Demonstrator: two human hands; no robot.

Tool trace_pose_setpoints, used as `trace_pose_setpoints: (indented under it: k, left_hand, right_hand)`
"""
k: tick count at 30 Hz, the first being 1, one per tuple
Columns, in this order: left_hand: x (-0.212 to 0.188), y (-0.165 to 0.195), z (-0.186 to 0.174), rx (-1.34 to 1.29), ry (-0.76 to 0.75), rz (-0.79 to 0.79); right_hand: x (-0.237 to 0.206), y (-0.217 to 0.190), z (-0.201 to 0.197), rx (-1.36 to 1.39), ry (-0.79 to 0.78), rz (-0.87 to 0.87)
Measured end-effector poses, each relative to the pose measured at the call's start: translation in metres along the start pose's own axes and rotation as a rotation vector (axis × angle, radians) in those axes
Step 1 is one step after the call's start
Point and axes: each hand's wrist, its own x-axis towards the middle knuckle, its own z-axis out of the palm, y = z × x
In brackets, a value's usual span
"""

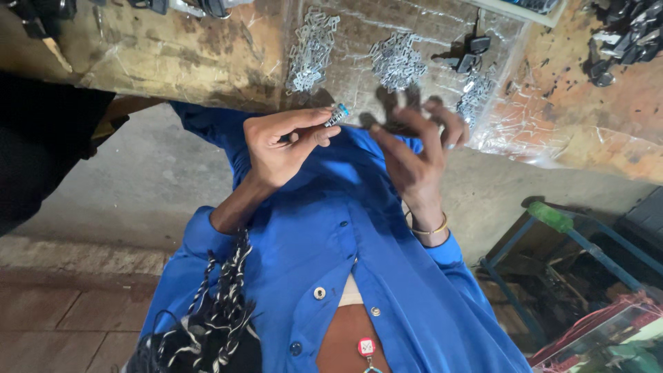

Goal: The person assembles padlocks at a workbench. They pick small pin tumbler and spring components from a compartment tray, insert them by hand into padlock cylinder bodies, and place finished assemblies with the piles of padlock bodies and keys on the table, repeating the cycle.

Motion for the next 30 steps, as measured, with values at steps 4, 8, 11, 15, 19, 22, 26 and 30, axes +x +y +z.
trace_pose_setpoints:
  k: [4,8,11,15,19,22,26,30]
  left_hand:
    - [0.004,0.003,0.002,-0.028,-0.001,-0.017]
    - [0.005,0.007,0.004,0.012,0.004,-0.012]
    - [0.004,0.007,0.003,0.002,0.000,-0.042]
    - [0.004,0.003,0.002,-0.027,0.012,-0.022]
    - [0.004,-0.002,0.001,0.021,0.030,0.074]
    - [0.003,-0.004,0.001,0.109,0.046,0.156]
    - [0.004,-0.007,-0.003,0.245,0.011,0.262]
    - [0.003,-0.010,-0.012,0.265,-0.015,0.305]
  right_hand:
    - [0.000,0.001,-0.002,0.300,-0.004,0.055]
    - [0.010,-0.010,0.002,0.431,0.073,0.141]
    - [0.018,-0.021,0.009,0.395,0.055,0.179]
    - [0.026,-0.031,0.017,0.242,0.115,0.045]
    - [0.028,-0.039,0.022,0.380,0.116,0.166]
    - [0.029,-0.043,0.024,0.386,0.105,0.194]
    - [0.032,-0.049,0.021,0.316,0.098,0.190]
    - [0.036,-0.050,0.014,0.269,0.011,0.157]
